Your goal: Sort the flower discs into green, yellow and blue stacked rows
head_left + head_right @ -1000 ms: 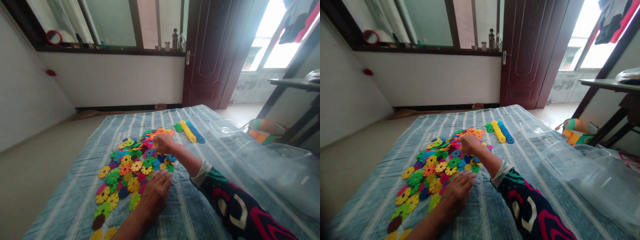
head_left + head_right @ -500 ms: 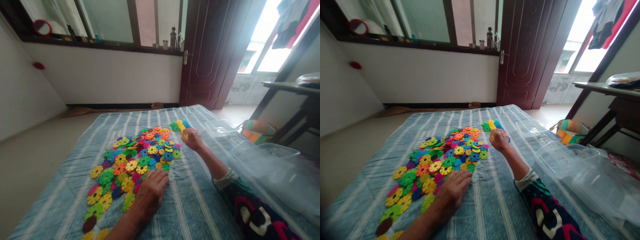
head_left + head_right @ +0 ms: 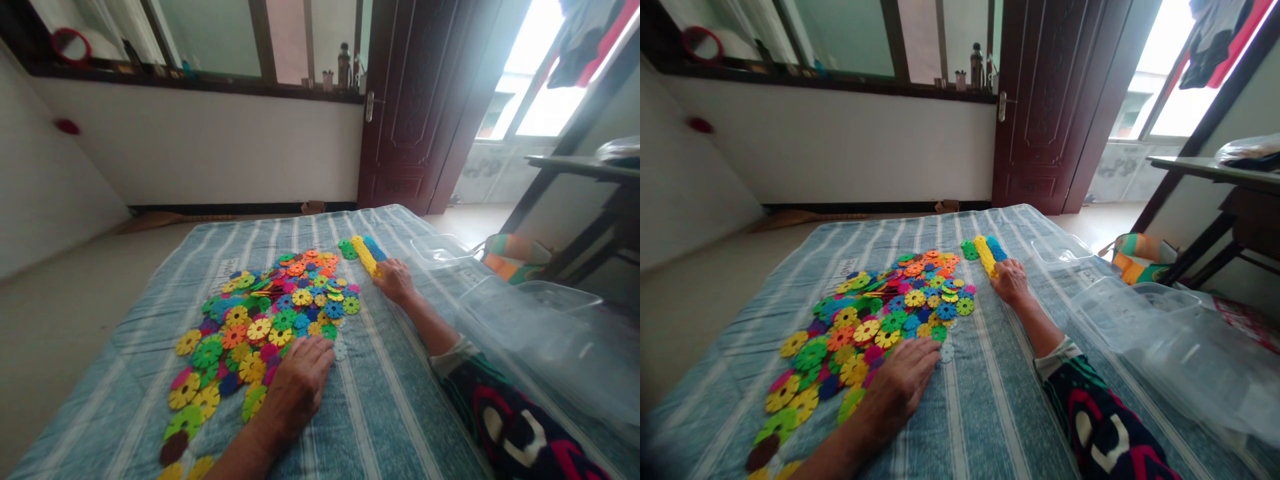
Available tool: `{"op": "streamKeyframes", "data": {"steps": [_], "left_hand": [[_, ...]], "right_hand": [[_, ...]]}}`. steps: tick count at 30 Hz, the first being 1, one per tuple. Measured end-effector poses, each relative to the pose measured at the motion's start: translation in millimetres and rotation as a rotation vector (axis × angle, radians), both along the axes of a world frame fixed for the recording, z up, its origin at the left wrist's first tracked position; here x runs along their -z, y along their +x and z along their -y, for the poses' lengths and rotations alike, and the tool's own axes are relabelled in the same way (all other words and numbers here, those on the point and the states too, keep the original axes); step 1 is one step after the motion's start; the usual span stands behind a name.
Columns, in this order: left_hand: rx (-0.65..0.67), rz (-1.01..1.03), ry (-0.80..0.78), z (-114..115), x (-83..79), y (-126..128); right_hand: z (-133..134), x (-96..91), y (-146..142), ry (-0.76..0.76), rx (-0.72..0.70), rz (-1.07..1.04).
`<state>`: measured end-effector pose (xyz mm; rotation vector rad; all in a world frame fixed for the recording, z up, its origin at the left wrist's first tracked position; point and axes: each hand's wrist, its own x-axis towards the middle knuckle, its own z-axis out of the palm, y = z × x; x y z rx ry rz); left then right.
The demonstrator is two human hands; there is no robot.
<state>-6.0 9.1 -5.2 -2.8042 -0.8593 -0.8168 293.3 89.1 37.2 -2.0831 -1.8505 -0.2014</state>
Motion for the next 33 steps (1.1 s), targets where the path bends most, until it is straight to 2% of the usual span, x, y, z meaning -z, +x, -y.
{"op": "streamKeyframes", "data": {"steps": [5, 11, 18, 25, 33], "left_hand": [[0.01, 0.006, -0.003, 0.9, -7.4, 1.4], [0.011, -0.032, -0.033, 4.0, -15.5, 1.5], [0.0, -0.049, -0.041, 3.0, -7.1, 2.5], [0.01, -0.071, -0.068, 9.2, -23.0, 4.6], [0.013, -0.082, -0.097, 14.6, -31.3, 6.3]], "right_hand": [[-2.7, 5.1, 1.3, -0.012, -0.001, -0.002], [2.2, 6.0, -1.2, 0.06, -0.032, -0.016], [13.2, -1.1, -36.6, 0.121, -0.271, -0.049], [23.2, -3.4, -62.4, 0.068, -0.438, -0.05], [23.1, 3.9, -73.6, 0.141, -0.544, -0.103]]}}
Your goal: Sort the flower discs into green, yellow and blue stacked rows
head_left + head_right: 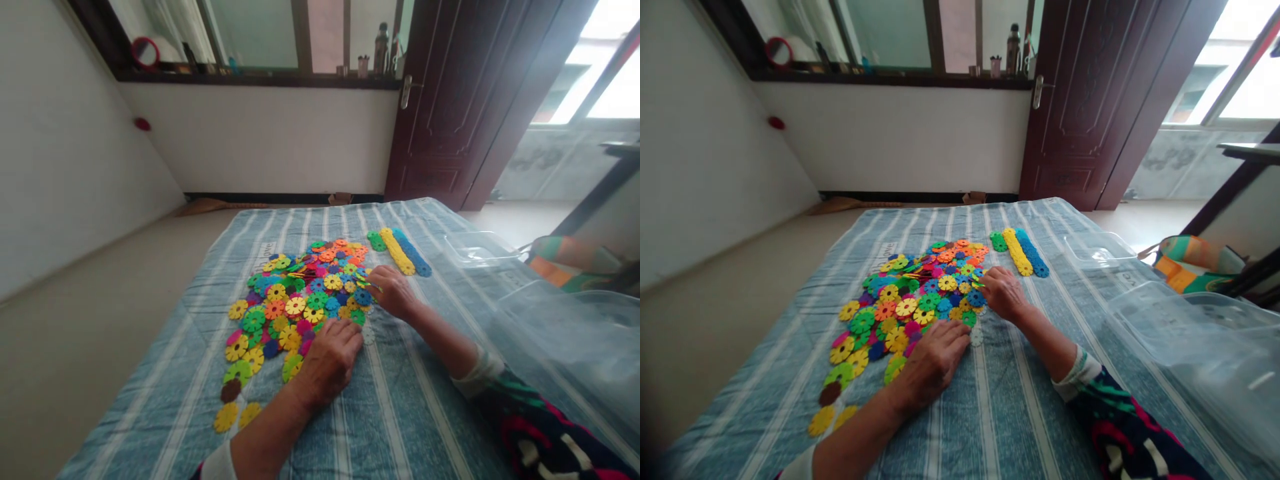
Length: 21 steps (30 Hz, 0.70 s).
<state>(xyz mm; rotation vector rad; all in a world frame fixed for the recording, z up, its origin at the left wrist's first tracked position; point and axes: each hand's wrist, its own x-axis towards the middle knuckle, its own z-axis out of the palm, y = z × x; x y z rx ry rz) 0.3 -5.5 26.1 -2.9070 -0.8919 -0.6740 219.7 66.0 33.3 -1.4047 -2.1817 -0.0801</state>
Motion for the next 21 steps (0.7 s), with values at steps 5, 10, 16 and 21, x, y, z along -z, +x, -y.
{"op": "streamKeyframes", "data": {"steps": [5, 10, 16, 21], "left_hand": [[-0.011, -0.01, 0.013, 0.4, -0.8, -0.4], [-0.003, -0.01, 0.01, -0.7, 0.6, -1.7], [0.009, -0.007, 0.027, -3.1, 1.4, -2.1], [0.015, 0.016, 0.052, -6.1, 6.4, -2.5]], "right_hand": [[-7.5, -10.9, -32.3, -0.037, -0.046, 0.016], [-19.6, -29.0, -69.5, -0.142, -0.059, 0.147], [-23.0, -37.3, -89.4, -0.195, -0.081, 0.228], [-18.4, -39.0, -72.2, -0.145, -0.077, 0.14]]}}
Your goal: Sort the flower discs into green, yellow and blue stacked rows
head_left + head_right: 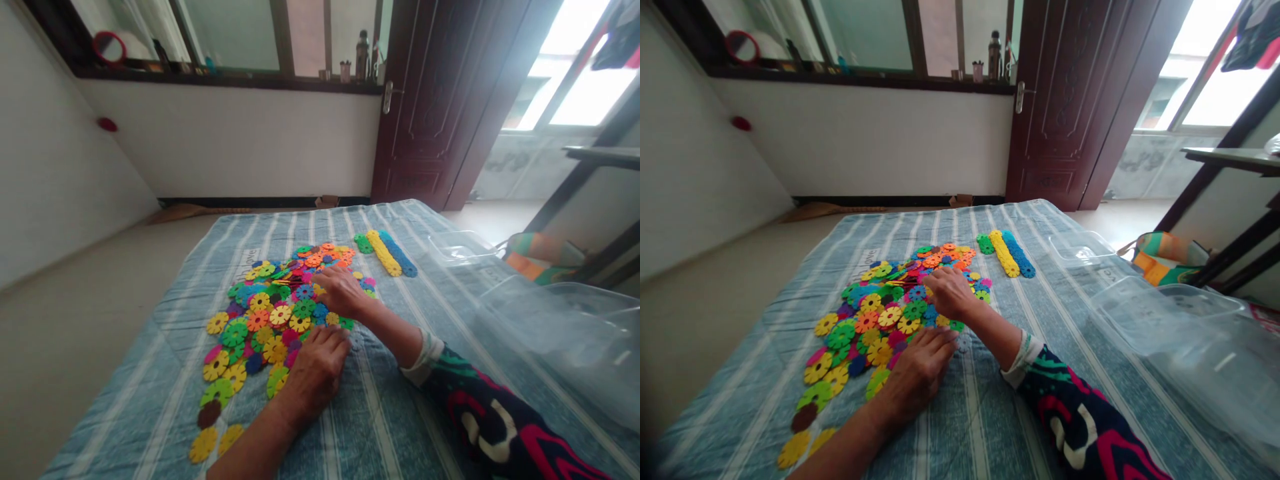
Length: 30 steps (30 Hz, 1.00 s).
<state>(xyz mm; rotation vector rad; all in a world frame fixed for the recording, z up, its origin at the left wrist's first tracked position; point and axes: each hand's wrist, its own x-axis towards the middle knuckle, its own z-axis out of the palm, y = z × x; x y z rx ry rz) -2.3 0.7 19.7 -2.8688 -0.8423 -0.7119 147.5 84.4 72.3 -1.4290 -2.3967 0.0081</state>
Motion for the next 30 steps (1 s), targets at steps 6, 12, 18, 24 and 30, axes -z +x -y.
{"op": "streamKeyframes", "data": {"steps": [6, 12, 18, 24, 30], "left_hand": [[-0.007, 0.034, 0.022, -4.6, 15.7, 0.5], [-0.005, 0.019, 0.009, -4.0, 7.5, -1.1], [0.001, -0.011, 0.004, -2.2, -4.3, -2.4], [0.001, -0.01, 0.001, -2.2, -3.4, -1.7], [-0.003, -0.006, 0.0, -2.6, -2.2, -1.2]], "right_hand": [[-0.4, 14.5, 88.2, 0.142, 0.258, -0.222], [5.8, 46.3, 158.6, 0.195, 0.449, -0.256], [0.5, 57.6, 160.3, 0.188, 0.444, -0.278], [-5.2, 61.4, 161.1, 0.195, 0.439, -0.264], [-7.8, 62.1, 163.1, 0.156, 0.471, -0.267]]}}
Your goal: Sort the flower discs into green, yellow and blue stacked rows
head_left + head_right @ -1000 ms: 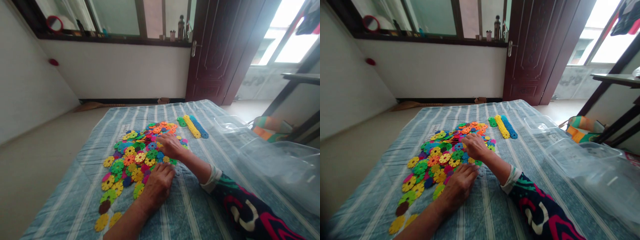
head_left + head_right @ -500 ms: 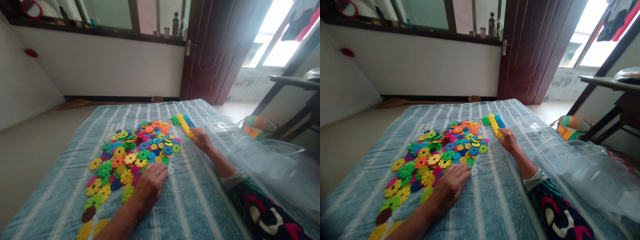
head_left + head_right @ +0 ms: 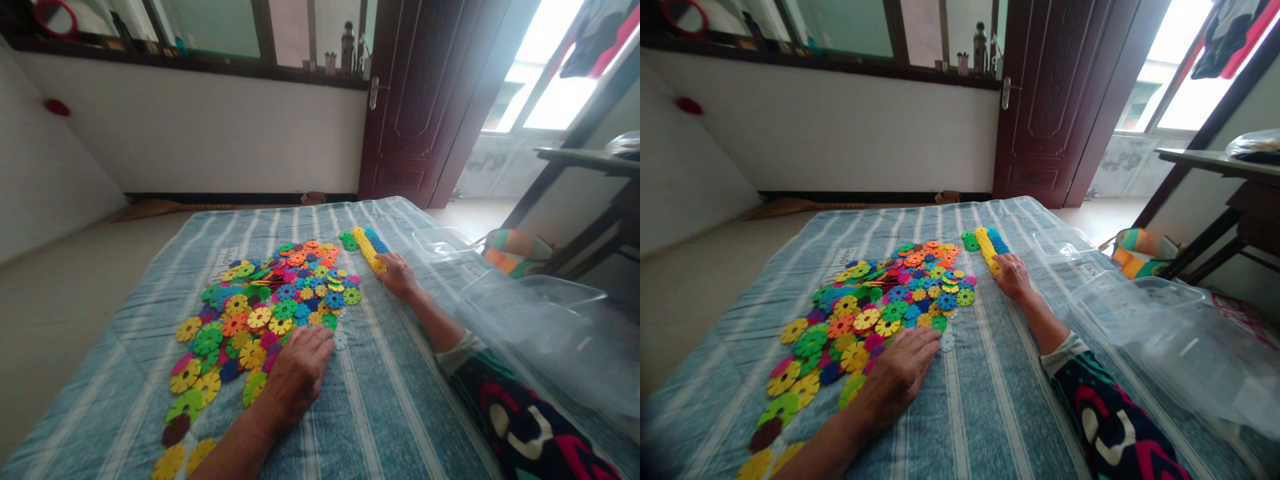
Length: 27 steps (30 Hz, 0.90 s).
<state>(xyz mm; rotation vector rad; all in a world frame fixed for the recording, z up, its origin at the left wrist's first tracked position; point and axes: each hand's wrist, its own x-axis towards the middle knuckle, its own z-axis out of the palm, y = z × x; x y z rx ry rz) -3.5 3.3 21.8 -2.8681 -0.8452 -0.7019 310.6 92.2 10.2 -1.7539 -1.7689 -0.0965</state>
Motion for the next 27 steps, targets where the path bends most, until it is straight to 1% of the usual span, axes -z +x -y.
{"op": "streamKeyframes", "data": {"steps": [8, 13, 16, 21, 24, 27], "left_hand": [[0.007, 0.001, -0.002, -1.1, 0.3, -1.2], [-0.004, -0.007, -0.018, 0.5, -0.1, -1.1], [-0.006, -0.007, -0.025, 1.2, -1.5, -0.8], [0.007, -0.008, -0.026, 1.1, -2.9, 0.6], [0.004, 0.004, -0.021, -0.3, 3.2, 1.6], [0.001, 0.036, -0.006, -2.0, 11.2, 1.9]], "right_hand": [[3.0, 1.1, -2.0, 0.01, -0.006, 0.041], [8.0, -3.9, -9.4, 0.031, -0.004, 0.093], [13.0, -8.2, -23.2, 0.057, -0.084, 0.108], [20.7, -12.4, -55.2, 0.078, -0.306, 0.167], [22.2, -12.5, -69.1, 0.063, -0.375, 0.199], [21.0, -11.1, -77.1, 0.057, -0.405, 0.22]]}}
